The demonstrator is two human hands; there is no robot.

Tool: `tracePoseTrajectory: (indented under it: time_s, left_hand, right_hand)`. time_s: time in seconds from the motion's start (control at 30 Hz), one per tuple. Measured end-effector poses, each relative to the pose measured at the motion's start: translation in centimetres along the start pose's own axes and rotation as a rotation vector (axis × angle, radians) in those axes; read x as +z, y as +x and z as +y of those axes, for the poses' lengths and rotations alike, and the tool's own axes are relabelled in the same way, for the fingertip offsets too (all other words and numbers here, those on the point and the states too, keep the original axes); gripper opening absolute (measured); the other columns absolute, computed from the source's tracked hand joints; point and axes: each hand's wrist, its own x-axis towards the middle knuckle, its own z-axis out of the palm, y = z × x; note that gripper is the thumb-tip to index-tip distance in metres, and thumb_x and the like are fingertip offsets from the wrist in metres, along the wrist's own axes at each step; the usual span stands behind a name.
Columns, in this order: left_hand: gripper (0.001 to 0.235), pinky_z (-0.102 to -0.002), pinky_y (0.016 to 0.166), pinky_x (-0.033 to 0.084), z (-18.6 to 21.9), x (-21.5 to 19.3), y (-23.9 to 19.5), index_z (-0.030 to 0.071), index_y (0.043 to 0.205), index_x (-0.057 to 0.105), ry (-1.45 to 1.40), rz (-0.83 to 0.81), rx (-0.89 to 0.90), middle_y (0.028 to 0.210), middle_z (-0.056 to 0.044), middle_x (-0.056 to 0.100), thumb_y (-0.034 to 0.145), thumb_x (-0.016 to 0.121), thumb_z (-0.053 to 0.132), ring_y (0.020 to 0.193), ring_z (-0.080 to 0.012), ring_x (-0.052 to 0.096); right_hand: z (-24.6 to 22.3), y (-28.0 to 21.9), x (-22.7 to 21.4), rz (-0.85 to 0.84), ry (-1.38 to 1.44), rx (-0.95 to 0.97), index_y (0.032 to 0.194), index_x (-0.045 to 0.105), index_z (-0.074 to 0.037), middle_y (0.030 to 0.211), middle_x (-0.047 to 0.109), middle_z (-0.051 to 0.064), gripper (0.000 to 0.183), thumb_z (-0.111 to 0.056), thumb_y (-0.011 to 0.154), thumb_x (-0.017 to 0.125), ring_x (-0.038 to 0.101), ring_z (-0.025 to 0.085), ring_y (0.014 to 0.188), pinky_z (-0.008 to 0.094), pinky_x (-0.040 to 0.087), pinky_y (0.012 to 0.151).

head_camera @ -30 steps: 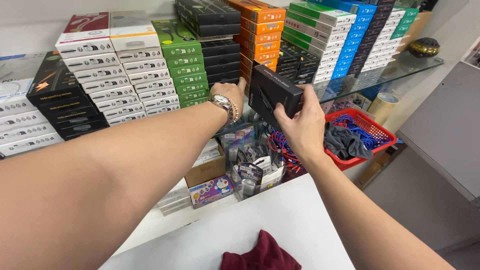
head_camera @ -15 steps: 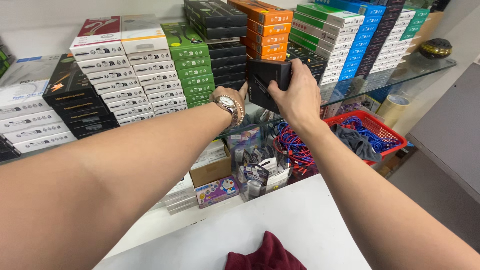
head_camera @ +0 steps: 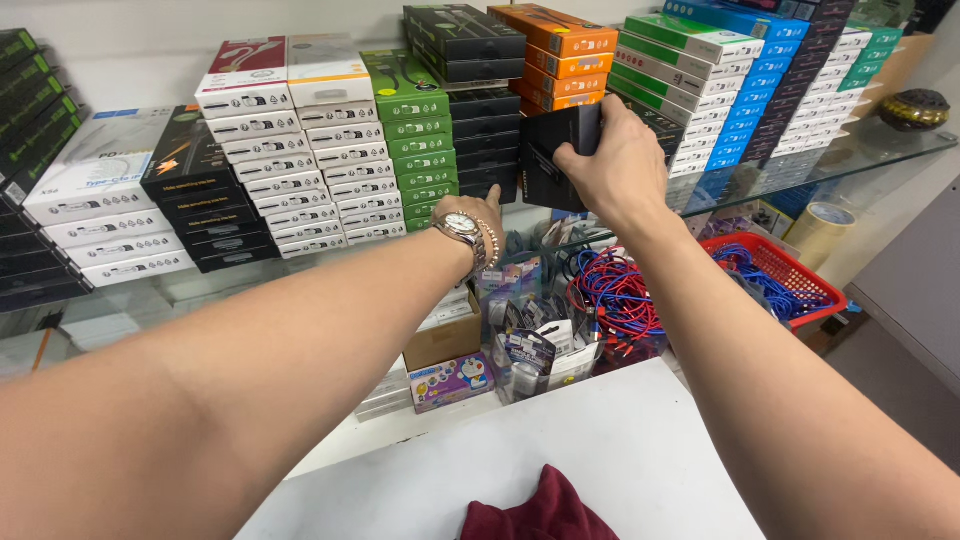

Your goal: The person wipes small product boxes with a red cloth, then stacks them on a white table. The person handles black and white boxes, wiping each one before placing it in a growing stack.

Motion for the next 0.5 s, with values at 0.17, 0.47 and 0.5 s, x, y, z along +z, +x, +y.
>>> tracePoseTrajectory:
  time_s: [0.17, 0.47, 0.5]
  left_hand:
    - [0.036, -0.044, 0.087, 0.058, 0.2, 1.1, -2.3, 0.013, 0.116, 0.077, -0.454, 0.288, -0.009, 0.112, -0.016, 0.076, 0.087, 0.065, 0.033, 0.103, -0.0318, 0.072]
    - [0.049, -0.049, 0.076, 0.066, 2.6, 3.9, -4.0, -0.010, 0.107, 0.071, -1.674, 0.146, -0.158, 0.096, -0.025, 0.078, 0.090, 0.066, 0.036, 0.081, -0.0353, 0.079]
    - [0.048, -0.051, 0.071, 0.068, 2.7, 4.4, -4.4, -0.011, 0.110, 0.069, -1.879, 0.060, -0.131, 0.097, -0.023, 0.077, 0.088, 0.068, 0.031, 0.079, -0.0358, 0.079]
  right_hand:
    - [0.6, -3.6, 0.3, -0.005, 0.080, 0.103, 0.112, 0.058, -0.001, 0.096, 0.072, 0.024, 0.048, -0.029, 0.079, 0.080, 0.071, 0.041, 0.093, 0.050, 0.054, 0.084]
    - [-0.8, -10.1, 1.1, 0.051, 0.707, 0.522, 0.115, 0.049, -0.008, 0.099, 0.067, 0.011, 0.046, -0.024, 0.079, 0.071, 0.073, 0.023, 0.082, 0.041, 0.065, 0.067]
    - [-0.7, -11.1, 1.0, 0.008, 0.798, 0.562, 0.115, 0.048, -0.011, 0.100, 0.066, 0.009, 0.044, -0.023, 0.080, 0.071, 0.072, 0.020, 0.082, 0.039, 0.063, 0.066]
